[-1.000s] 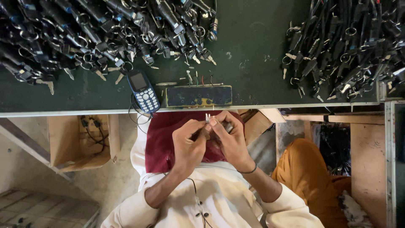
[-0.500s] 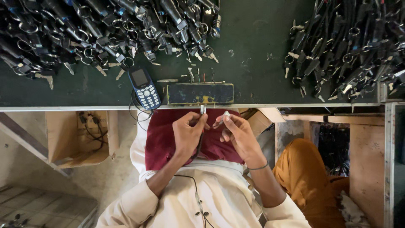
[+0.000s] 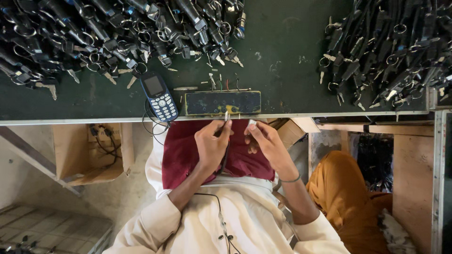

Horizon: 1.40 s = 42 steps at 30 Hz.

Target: The person sits at a workbench covered with cable assemblies, picks up a wire harness, and works on the wire ends by hand, twisting and fitting the exposed conductors. They place the finished harness on the table and pick up the next one, repeating the process.

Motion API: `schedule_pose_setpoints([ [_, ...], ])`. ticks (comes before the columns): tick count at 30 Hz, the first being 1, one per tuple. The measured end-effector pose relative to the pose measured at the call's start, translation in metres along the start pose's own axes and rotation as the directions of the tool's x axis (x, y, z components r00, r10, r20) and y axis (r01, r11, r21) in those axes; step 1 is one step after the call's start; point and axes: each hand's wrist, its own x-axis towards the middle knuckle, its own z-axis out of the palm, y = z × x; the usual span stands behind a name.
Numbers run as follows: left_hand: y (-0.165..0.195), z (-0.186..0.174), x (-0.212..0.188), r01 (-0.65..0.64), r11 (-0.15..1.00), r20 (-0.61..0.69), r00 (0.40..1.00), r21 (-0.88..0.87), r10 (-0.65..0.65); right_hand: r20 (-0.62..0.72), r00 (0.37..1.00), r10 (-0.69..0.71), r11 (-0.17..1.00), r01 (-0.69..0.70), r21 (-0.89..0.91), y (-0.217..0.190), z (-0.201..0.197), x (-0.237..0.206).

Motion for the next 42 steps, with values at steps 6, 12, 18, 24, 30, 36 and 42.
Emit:
schedule_pose_setpoints([
  [6, -0.004, -0.001, 0.0, -0.098, 0.99, -0.041, 0.994, 0.104, 0.103, 0.281, 0.959, 0.036, 0.899, 0.091, -0.428, -0.006, 0.002, 0.019],
  [12, -0.002, -0.003, 0.002, -0.08, 0.996, -0.005, 0.997, -0.036, 0.08, 0.135, 0.991, -0.001, 0.943, 0.046, -0.329, -0.003, 0.011, 0.037],
  [18, 0.003, -0.004, 0.004, -0.127, 0.99, -0.017, 0.992, 0.055, 0.128, 0.018, 1.0, -0.026, 0.998, 0.027, -0.048, 0.012, 0.023, 0.034],
  [24, 0.014, -0.018, 0.006, -0.263, 0.943, -0.044, 0.96, 0.206, 0.278, -0.006, 0.998, -0.062, 0.998, 0.062, 0.002, 0.022, 0.037, 0.031],
  [30, 0.012, -0.042, 0.007, -0.195, 0.962, 0.211, 0.965, 0.19, 0.154, -0.074, 0.995, 0.06, 0.979, -0.044, 0.199, 0.021, 0.041, 0.037],
  [36, 0.002, -0.039, 0.003, -0.288, 0.927, 0.179, 0.952, 0.239, 0.249, -0.037, 0.998, 0.043, 0.984, -0.036, 0.175, 0.019, 0.039, 0.037],
  [42, -0.001, -0.035, 0.001, -0.188, 0.951, 0.185, 0.972, 0.246, 0.144, -0.016, 0.998, 0.059, 0.978, -0.055, 0.199, 0.014, 0.039, 0.037],
])
